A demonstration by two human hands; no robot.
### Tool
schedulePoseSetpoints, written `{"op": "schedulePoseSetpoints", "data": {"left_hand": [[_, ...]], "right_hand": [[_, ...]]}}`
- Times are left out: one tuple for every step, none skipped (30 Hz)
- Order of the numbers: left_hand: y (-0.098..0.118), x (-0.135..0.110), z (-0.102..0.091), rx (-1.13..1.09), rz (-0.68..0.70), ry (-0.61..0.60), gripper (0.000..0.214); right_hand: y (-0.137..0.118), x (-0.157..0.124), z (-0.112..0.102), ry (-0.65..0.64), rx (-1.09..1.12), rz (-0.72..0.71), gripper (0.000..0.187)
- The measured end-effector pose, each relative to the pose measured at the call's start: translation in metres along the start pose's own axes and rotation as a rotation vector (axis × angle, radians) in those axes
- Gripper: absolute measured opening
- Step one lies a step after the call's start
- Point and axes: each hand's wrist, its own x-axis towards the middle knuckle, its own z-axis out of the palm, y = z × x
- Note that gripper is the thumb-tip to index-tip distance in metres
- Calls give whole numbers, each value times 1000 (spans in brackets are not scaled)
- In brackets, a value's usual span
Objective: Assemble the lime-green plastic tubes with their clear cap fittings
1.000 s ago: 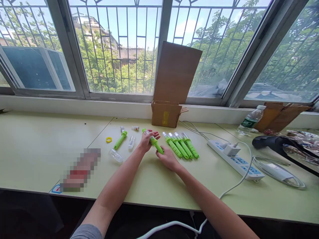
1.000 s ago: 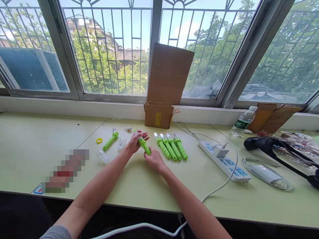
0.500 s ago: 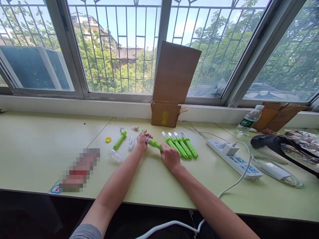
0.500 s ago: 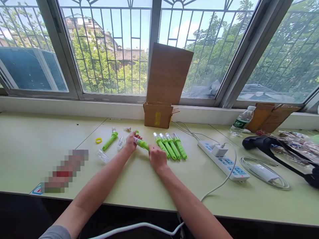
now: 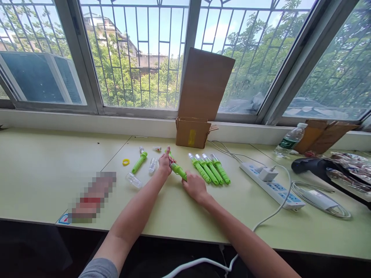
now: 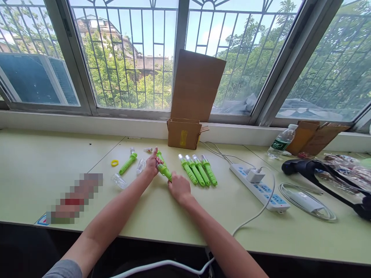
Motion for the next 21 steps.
{"op": "schedulePoseSetpoints", "data": {"left_hand": [[0,0,0,0,1,-6,58],[1,-1,1,-1,0,-14,59],[2,-1,1,-3,-4,-24,59],[3,-2,2,-6,-10,-37,59],[4,-3,2,-9,-18,-52,59],[5,-4,3,-12,-26,-68,59],[7,-4,4,-15,-33,-83,59],[8,-5,5,-18,-38,-98,58],[9,-6,5,-20,-43,-110,58],[10,-6,6,-22,-48,-120,57],[10,-6,6,-23,-54,-128,58],[11,-6,7,-24,-61,-134,58],[12,-7,7,-24,-69,-140,59],[12,-7,7,-25,-78,-146,60],[12,-7,8,-26,-87,-156,61],[13,-7,8,-27,-94,-168,62],[13,-8,8,-27,-99,-184,62],[14,-8,8,-28,-101,-199,63],[14,-9,8,-28,-101,-213,62],[15,-9,8,-29,-97,-222,62],[15,-9,8,-29,-91,-225,61]], "right_hand": [[1,1,0,-9,26,-5,24],[1,2,1,-18,54,-8,23],[2,3,1,-25,88,-11,22],[4,4,1,-34,129,-17,20],[5,5,2,-43,178,-27,19],[6,7,2,-54,234,-40,17],[8,8,2,-65,295,-53,15],[9,9,1,-75,360,-67,14],[10,10,1,-86,427,-83,12],[12,11,1,-96,495,-98,11],[13,11,1,-108,565,-113,10],[14,12,1,-126,635,-127,9],[15,12,0,-154,702,-133,9],[16,12,0,-196,764,-125,9],[17,11,-1,-253,817,-99,10],[17,11,-1,-319,857,-64,11],[18,10,-2,-373,879,-29,12],[18,10,-2,-393,881,-9,13],[17,9,-2,-369,862,-10,14],[16,8,-2,-301,823,-27,16],[15,7,-1,-207,769,-55,19]]}}
